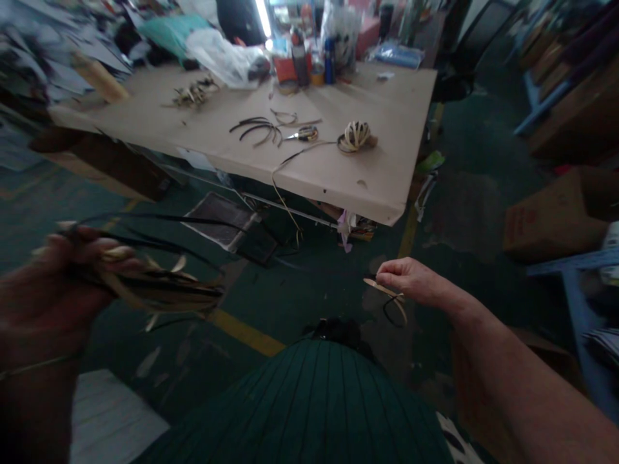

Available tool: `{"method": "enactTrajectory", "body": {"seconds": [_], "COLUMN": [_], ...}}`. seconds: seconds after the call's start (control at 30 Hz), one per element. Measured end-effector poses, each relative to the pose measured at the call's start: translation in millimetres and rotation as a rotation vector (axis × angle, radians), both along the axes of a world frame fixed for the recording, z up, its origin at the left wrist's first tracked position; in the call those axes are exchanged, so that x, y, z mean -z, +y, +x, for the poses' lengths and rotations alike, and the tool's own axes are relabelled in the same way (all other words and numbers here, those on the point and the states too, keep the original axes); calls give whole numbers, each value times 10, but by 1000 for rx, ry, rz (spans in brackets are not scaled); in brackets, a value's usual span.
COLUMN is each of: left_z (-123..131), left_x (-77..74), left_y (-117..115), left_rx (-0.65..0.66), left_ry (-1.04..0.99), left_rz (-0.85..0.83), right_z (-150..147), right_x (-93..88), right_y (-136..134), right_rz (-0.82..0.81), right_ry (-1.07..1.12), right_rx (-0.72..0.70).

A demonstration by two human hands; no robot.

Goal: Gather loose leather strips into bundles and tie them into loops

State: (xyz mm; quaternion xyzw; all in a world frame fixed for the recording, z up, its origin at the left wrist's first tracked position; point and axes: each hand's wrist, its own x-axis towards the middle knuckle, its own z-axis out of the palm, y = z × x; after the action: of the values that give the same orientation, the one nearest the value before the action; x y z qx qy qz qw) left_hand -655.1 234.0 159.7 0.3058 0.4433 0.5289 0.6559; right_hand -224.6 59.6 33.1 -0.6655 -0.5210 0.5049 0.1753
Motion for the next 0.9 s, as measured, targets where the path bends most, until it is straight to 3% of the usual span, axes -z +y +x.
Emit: {"method": "enactTrajectory", "body": {"seconds": [0.1, 0.23, 0.33, 0.4, 0.57, 0.77, 0.9], "left_z": [243, 802, 1237, 1459, 1648, 1510, 1392], "left_x": [324, 737, 947, 1030, 1064, 1003, 912], "left_y": [-45, -283, -530, -666, -792, -689, -588], "left_rx": [222, 476, 663, 738, 840, 1039, 1071], "left_ry": [-16, 100, 136, 113, 80, 244, 372], "left_rz": [-61, -176, -220, -217, -233, -228, -239], "right_z": [-226, -662, -938, -1041, -1077, -972, -825], "right_x": [-177, -362, -431, -451, -482, -367, -210], "right_y": [48, 151, 258, 336, 476, 501, 479], "right_rz": [44, 106, 139, 175, 197, 197, 161], "right_ry": [-182, -251, -199, -189, -99, -58, -3], "right_rx": [-135, -351, -453, -434, -353, -272, -298]}}
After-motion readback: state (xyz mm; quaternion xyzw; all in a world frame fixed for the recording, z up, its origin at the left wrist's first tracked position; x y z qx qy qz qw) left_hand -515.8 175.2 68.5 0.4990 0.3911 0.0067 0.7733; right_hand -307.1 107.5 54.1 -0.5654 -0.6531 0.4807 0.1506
